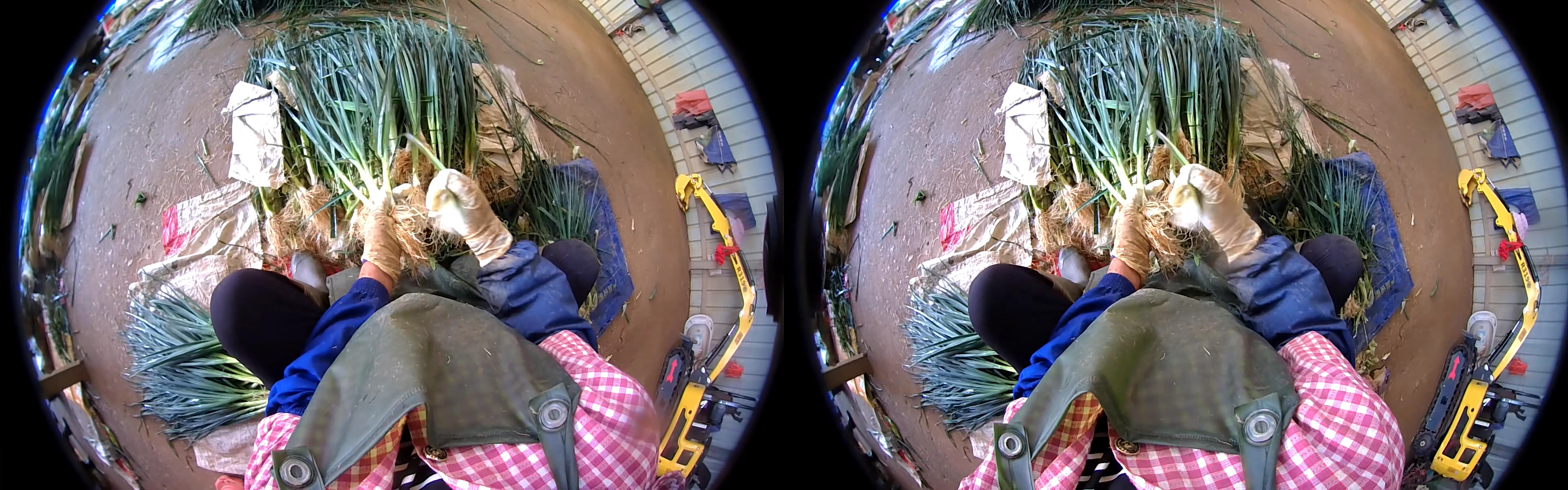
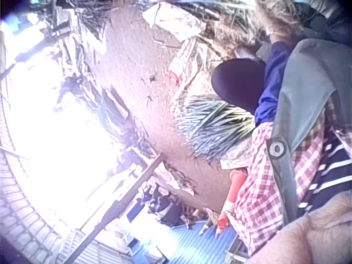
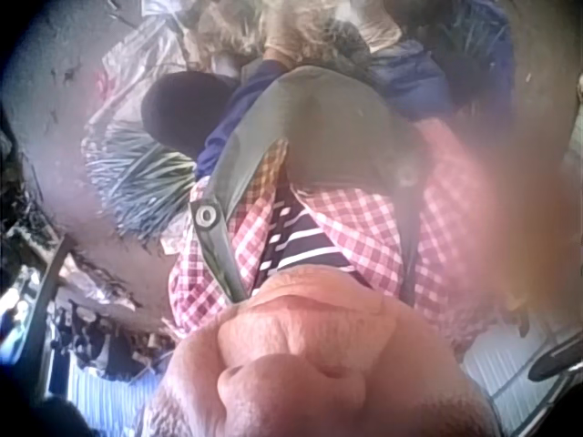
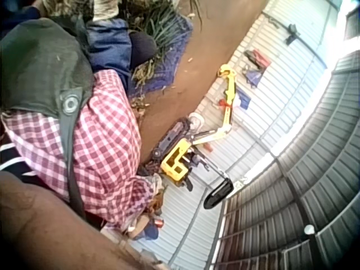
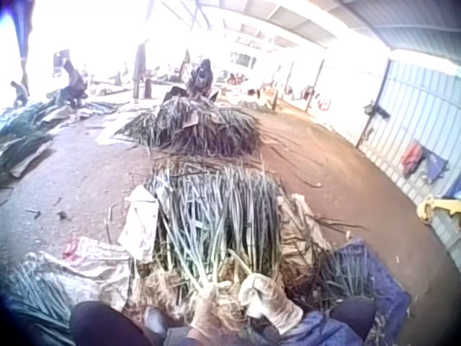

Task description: The person peels and cleans scallions by hand, removing outer leaves and dirt, and then bundles them together on a tarp.

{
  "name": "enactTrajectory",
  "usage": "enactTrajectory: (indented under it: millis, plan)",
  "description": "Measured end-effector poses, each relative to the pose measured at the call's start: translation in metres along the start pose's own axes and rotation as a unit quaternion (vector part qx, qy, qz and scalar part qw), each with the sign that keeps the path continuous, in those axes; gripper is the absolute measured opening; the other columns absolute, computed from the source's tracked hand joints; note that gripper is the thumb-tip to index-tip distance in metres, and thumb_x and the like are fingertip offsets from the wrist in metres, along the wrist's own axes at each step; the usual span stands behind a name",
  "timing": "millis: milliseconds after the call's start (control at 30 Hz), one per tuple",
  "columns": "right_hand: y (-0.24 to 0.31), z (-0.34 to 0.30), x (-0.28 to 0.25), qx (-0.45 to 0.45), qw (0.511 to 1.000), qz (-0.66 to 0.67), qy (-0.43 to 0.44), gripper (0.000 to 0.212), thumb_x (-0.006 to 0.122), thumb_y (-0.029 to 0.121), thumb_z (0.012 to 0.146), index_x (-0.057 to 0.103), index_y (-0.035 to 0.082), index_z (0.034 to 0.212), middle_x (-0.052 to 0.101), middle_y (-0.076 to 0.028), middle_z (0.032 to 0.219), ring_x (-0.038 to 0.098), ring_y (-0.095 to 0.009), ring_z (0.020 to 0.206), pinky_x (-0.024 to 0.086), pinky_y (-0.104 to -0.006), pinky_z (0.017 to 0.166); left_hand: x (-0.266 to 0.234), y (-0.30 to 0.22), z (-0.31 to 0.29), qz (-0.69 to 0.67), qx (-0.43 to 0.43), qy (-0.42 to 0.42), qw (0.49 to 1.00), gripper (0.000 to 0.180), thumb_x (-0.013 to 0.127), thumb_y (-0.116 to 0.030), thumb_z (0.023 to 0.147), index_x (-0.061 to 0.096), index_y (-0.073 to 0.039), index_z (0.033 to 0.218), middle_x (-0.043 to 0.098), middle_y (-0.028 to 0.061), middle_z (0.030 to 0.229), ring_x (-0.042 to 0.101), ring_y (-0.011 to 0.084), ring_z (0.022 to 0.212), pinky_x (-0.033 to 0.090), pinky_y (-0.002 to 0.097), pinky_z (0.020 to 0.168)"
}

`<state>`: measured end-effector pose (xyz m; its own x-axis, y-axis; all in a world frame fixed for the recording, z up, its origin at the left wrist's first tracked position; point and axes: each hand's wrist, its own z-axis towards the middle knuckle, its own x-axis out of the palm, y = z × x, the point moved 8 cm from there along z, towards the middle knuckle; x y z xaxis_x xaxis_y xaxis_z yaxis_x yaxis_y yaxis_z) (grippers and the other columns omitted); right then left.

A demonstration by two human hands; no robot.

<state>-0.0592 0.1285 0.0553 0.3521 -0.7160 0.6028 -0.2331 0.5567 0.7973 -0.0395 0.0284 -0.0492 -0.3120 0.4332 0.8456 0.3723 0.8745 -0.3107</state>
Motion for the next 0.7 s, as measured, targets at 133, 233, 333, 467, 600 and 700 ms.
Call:
enactTrajectory:
  millis: [133, 233, 333, 467, 600, 700]
  plan:
    - [0.039, 0.009, -0.001, -0.023, 0.958, -0.276, -0.072, 0.026, 0.053, 0.029, 0.097, 0.061, 0.006, 0.09, 0.068, -0.009, 0.082, 0.063, -0.011, 0.069, 0.048, -0.0226, 0.048, -0.009, -0.001, 0.006, 0.051, 0.007, -0.027, 0.998, 0.025, 0.059, -0.02, 0.092, 0.065, 0.0, 0.105, 0.064, 0.0092, 0.088, 0.061, 0.0176, 0.068, 0.052, 0.0288, 0.06]
    - [0.026, 0.036, -0.03, 0.059, 0.908, -0.339, -0.239, 0.022, 0.062, 0.019, 0.091, 0.061, 0.003, 0.106, 0.07, -0.01, 0.096, 0.067, -0.012, 0.079, 0.052, -0.0203, 0.054, -0.014, 0.006, 0.012, 0.129, 0.025, -0.043, 0.99, 0.018, 0.064, -0.01, 0.086, 0.069, 0.001, 0.098, 0.063, 0.0046, 0.084, 0.056, 0.014, 0.064, 0.047, 0.0272, 0.058]
    - [-0.015, 0.072, -0.057, 0.123, 0.876, -0.423, -0.193, 0.043, 0.071, 0.02, 0.085, 0.055, -0.003, 0.118, 0.069, -0.011, 0.102, 0.067, -0.015, 0.082, 0.054, -0.0234, 0.066, -0.013, 0.004, 0.006, 0.172, 0.057, -0.056, 0.982, 0.02, 0.069, -0.011, 0.082, 0.067, 0.001, 0.098, 0.063, 0.0033, 0.081, 0.057, 0.0132, 0.064, 0.047, 0.0271, 0.059]
    - [-0.056, 0.097, -0.106, 0.147, 0.781, -0.524, -0.305, 0.058, 0.077, 0.026, 0.08, 0.053, -0.009, 0.119, 0.066, -0.014, 0.103, 0.064, -0.018, 0.087, 0.051, -0.0268, 0.072, -0.014, 0.004, 0.011, 0.227, 0.092, -0.065, 0.967, 0.025, 0.074, -0.012, 0.077, 0.066, 0.002, 0.097, 0.064, 0.0028, 0.079, 0.057, 0.0121, 0.064, 0.046, 0.027, 0.059]
    - [-0.068, 0.104, -0.106, 0.18, 0.781, -0.545, -0.248, 0.063, 0.074, 0.037, 0.08, 0.055, -0.004, 0.124, 0.063, -0.023, 0.115, 0.062, -0.03, 0.108, 0.049, -0.0356, 0.088, -0.03, 0.003, 0.01, 0.2, 0.085, -0.095, 0.971, 0.025, 0.075, -0.011, 0.076, 0.065, 0.002, 0.095, 0.064, 0.0026, 0.078, 0.056, 0.0114, 0.062, 0.045, 0.027, 0.058]
    - [-0.082, 0.095, -0.098, 0.197, 0.937, -0.199, -0.21, 0.041, 0.069, 0.008, 0.086, 0.052, -0.001, 0.123, 0.066, -0.018, 0.1, 0.069, -0.02, 0.081, 0.053, -0.028, 0.065, -0.037, 0.001, 0.013, 0.274, 0.08, -0.105, 0.953, 0.02, 0.072, -0.006, 0.079, 0.066, 0.0, 0.096, 0.065, 0.0033, 0.079, 0.06, 0.0129, 0.063, 0.048, 0.0262, 0.056]
